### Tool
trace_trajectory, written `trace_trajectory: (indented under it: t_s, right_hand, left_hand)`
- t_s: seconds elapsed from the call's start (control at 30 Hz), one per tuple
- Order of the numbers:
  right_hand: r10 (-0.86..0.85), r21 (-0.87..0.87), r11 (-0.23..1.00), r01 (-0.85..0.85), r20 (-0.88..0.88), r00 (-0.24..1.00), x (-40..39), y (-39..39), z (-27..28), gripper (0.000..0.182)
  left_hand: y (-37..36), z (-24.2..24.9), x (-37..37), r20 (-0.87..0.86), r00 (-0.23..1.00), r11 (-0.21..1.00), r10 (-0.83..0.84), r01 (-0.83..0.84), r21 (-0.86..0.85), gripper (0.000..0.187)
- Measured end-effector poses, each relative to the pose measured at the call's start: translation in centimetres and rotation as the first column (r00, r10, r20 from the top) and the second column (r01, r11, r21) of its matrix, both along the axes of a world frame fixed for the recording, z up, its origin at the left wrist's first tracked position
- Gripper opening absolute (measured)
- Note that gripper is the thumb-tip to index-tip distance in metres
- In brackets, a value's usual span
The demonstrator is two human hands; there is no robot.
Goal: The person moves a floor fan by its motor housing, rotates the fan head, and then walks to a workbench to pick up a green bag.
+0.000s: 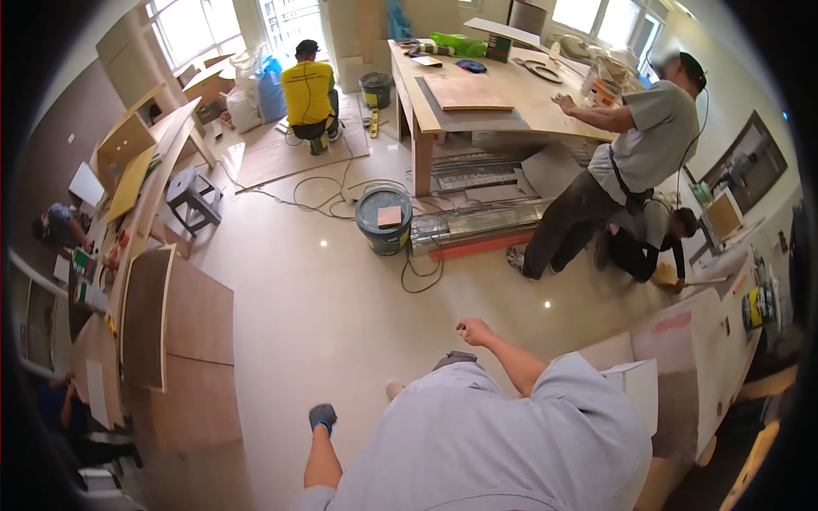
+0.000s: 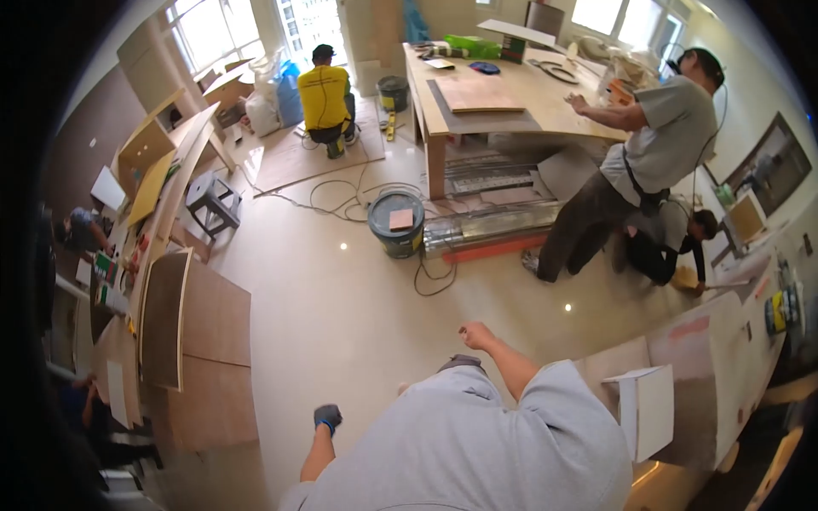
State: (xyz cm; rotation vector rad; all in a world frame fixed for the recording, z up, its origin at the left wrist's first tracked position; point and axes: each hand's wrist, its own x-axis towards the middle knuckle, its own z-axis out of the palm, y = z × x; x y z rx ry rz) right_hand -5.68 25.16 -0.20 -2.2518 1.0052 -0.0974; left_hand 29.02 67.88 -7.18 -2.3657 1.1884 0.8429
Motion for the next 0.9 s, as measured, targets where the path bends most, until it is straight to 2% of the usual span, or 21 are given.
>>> trace_trajectory:
  t_s: [0.07, 0.1, 0.17, 0.2, 0.27, 0.33, 0.4, 0.43, 0.47, 0.5, 0.53, 0.57, 0.63, 0.67, 0.7, 0.73, 0.77, 0.8, 0.83, 0.87, 0.9]
  right_hand:
    - [0.049, 0.095, 0.995, -0.04, -0.099, 0.994, 0.9, -1.0, 0.4, 0.014]
    - [0.079, 0.143, 0.988, -0.058, -0.146, 0.986, 1.2, -1.5, 0.8, 0.016]
    - [0.027, 0.149, 0.989, 0.009, -0.24, 0.97, 0.7, -1.8, 1.1, 0.018]
    - [0.018, 0.153, 0.988, 0.027, -0.285, 0.958, 0.8, -2.2, 1.0, 0.019]
    - [-0.236, 0.321, 0.888, 0.329, -0.296, 0.925, 0.2, -2.7, -0.5, 0.015]
    - [-0.206, 0.398, 0.836, 0.377, -0.409, 0.889, -1.1, -3.3, -2.7, 0.015]
    - [0.111, 0.305, 0.947, 0.097, -0.597, 0.795, -2.2, -4.8, -7.0, 0.021]
    - [0.002, 0.419, 0.849, 0.321, -0.611, 0.792, -1.5, -5.1, -7.5, 0.024]
    - [-0.105, 0.5, 0.685, 0.529, -0.651, 0.752, -0.7, -5.8, -7.4, 0.028]
    - [-0.056, 0.522, 0.698, 0.49, -0.643, 0.764, 0.9, -7.0, -6.9, 0.027]
    - [-0.012, 0.542, 0.707, 0.453, -0.632, 0.775, 2.7, -8.6, -6.6, 0.027]
    - [0.043, 0.567, 0.715, 0.409, -0.62, 0.784, 4.7, -10.1, -6.4, 0.026]
    - [0.159, 0.615, 0.769, 0.175, -0.449, 0.879, 10.8, -15.0, -6.5, 0.027]
    - [0.057, 0.589, 0.792, 0.162, -0.336, 0.94, 13.8, -17.3, -8.3, 0.029]
    - [-0.028, 0.629, 0.763, 0.151, -0.202, 0.979, 16.8, -19.8, -10.5, 0.029]
    - [0.02, 0.657, 0.749, 0.082, -0.147, 0.989, 20.0, -22.6, -10.8, 0.024]
    - [0.116, 0.698, 0.716, 0.011, -0.134, 0.984, 23.8, -24.9, -9.0, 0.017]
    - [0.172, 0.726, 0.687, -0.017, -0.14, 0.975, 27.2, -27.2, -8.5, 0.017]
    - [0.222, 0.799, 0.596, -0.08, -0.068, 0.973, 30.7, -29.8, -8.2, 0.026]
    - [0.191, 0.814, 0.565, -0.131, 0.025, 0.981, 33.7, -32.2, -10.4, 0.03]
    - [0.27, 0.757, 0.62, -0.206, 0.04, 0.962, 37.0, -32.9, -8.2, 0.023]
  left_hand:
    - [-2.7, 1.9, 5.8, 0.002, 0.985, 0.977, -0.173, 0.171, -0.13, 0.019]
    - [-3.9, 2.5, 7.9, -0.247, 0.962, 0.939, 0.113, -0.185, -0.29, 0.021]
    - [-6.6, 3.0, 9.9, -0.489, 0.764, 0.761, 0.421, -0.591, -0.268, 0.023]
    - [-7.8, 3.2, 10.9, -0.585, 0.615, 0.61, 0.529, -0.755, -0.242, 0.024]
    - [-11.3, 5.4, 10.7, -0.598, 0.249, 0.306, 0.762, -0.952, -0.006, 0.023]
    - [-12.5, 4.6, 11.9, -0.496, 0.465, 0.516, 0.733, -0.856, -0.041, 0.024]
    - [-14.0, 4.4, 12.9, -0.53, 0.366, 0.427, 0.765, -0.904, -0.007, 0.026]
    - [-13.6, 4.3, 13.4, -0.543, 0.305, 0.367, 0.783, -0.93, 0.006, 0.027]
    - [-12.3, 3.9, 13.7, -0.459, 0.564, 0.599, 0.687, -0.797, -0.082, 0.026]
    - [-11.1, 3.2, 14.0, -0.357, 0.779, 0.799, 0.516, -0.588, -0.127, 0.026]
    - [-10.9, 3.4, 13.9, -0.249, 0.926, 0.937, 0.282, -0.322, -0.137, 0.026]
    - [-10.2, 3.7, 13.9, -0.1, 0.99, 0.995, -0.1, 0.096, -0.04, 0.024]
    - [-9.1, 1.9, 13.8, -0.101, 0.992, 0.992, 0.081, -0.07, 0.101, 0.021]
    - [-8.5, 0.9, 13.5, -0.085, 0.983, 0.974, 0.165, -0.149, 0.17, 0.02]
    - [-8.1, -1.6, 12.7, -0.076, 0.781, 0.781, 0.62, -0.606, 0.15, 0.027]
    - [-7.9, -3.8, 12.1, -0.056, 0.4, 0.4, 0.915, -0.916, 0.003, 0.034]
    - [-9.4, -1.5, 12.1, -0.088, 0.308, 0.311, 0.947, -0.95, 0.023, 0.035]
    - [-8.9, -4.2, 12.2, -0.092, 0.263, 0.267, 0.96, -0.963, 0.035, 0.037]
    - [-10.9, -2.1, 13.2, -0.117, 0.314, 0.318, 0.942, -0.948, 0.019, 0.036]
    - [-13.3, 0.9, 14.6, -0.147, 0.388, 0.393, 0.91, -0.919, 0.005, 0.036]
    - [-13.9, -0.2, 15.5, -0.158, 0.446, 0.452, 0.881, -0.892, 0.004, 0.036]
